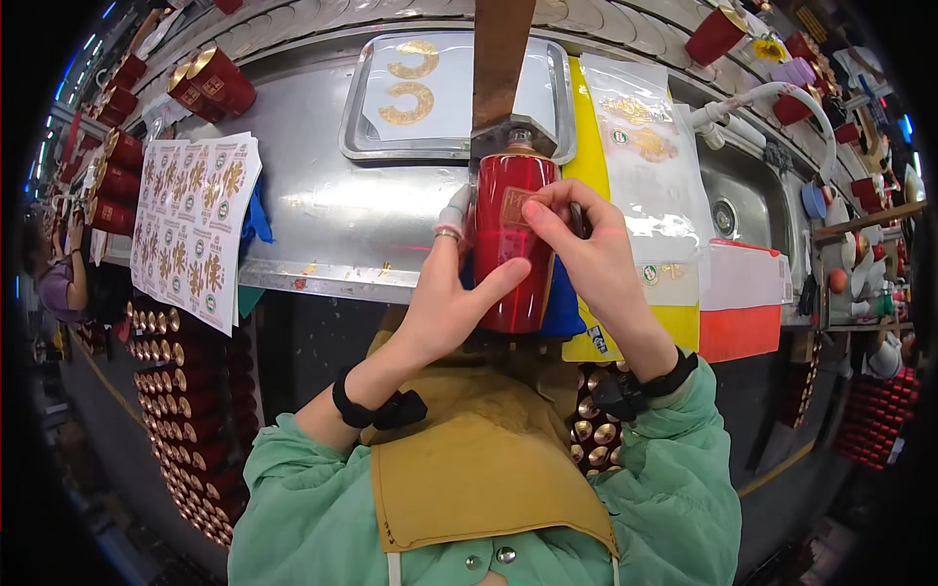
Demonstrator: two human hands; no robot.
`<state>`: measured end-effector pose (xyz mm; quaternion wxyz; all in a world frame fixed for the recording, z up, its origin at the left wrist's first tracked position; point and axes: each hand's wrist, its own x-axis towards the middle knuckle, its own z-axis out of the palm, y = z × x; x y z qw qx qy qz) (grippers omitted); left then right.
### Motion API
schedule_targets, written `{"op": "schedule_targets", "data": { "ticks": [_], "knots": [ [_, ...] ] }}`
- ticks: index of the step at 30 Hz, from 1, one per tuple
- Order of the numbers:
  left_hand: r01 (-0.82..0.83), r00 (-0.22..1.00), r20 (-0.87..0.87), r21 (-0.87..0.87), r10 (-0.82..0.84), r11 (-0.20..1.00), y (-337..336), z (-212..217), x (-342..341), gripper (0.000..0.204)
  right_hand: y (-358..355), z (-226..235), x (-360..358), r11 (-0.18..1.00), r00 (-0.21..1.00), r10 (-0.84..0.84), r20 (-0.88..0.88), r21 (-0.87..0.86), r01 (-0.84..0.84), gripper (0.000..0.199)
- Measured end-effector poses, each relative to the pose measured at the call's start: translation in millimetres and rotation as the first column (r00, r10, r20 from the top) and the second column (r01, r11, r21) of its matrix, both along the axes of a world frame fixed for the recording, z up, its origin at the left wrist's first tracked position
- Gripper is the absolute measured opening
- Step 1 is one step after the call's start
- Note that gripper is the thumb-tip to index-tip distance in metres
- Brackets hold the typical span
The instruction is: Manually applying and smoothing labels onto red liquor or oil bottles on an assembly line.
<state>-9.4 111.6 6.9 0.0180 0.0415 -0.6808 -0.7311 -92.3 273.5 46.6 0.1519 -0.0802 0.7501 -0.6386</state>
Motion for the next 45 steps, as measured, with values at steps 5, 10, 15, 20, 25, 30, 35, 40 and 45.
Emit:
{"op": "schedule_targets", "data": {
  "ticks": [5,10,15,20,25,30,35,40,45],
  "knots": [
    [-0.009,1.0,0.01,0.062,0.009,0.998,10,1,-10,0.082,-4,-22,-11,0.992,0.949,-0.105,-0.298,0.038,0.122,0.017],
    [-0.03,0.992,0.125,0.28,-0.005,0.96,7,4,-7,0.085,-6,-24,-12,0.96,0.984,-0.175,0.045,-0.214,0.18,0.026],
    [0.007,0.996,0.083,0.176,-0.022,0.984,7,2,-7,0.084,-10,-31,-7,0.965,0.975,-0.177,0.132,-0.171,0.199,0.033],
    [0.005,0.992,0.125,0.234,-0.035,0.972,4,2,-6,0.085,-7,-32,-3,0.944,0.966,-0.164,0.201,-0.253,0.213,0.031],
    [-0.004,0.989,0.146,0.23,-0.031,0.973,4,3,-6,0.085,-7,-31,1,0.959,0.972,-0.179,0.15,-0.196,0.207,0.03],
    [0.0,0.992,0.122,0.28,-0.036,0.96,4,3,-7,0.083,-8,-33,3,0.954,0.975,-0.189,0.117,-0.213,0.211,0.029],
    [0.017,0.993,0.11,0.256,-0.046,0.967,3,3,-7,0.085,-8,-32,3,0.956,0.976,-0.18,0.126,-0.212,0.203,0.028],
    [0.067,0.989,0.114,0.263,-0.099,0.962,-1,1,-6,0.091,-6,-31,3,0.951,0.976,-0.172,0.132,-0.236,0.199,0.028],
    [0.073,0.991,0.089,0.277,-0.101,0.958,-3,-2,-6,0.092,-5,-32,4,0.953,0.979,-0.163,0.118,-0.238,0.188,0.027]
  ]
}}
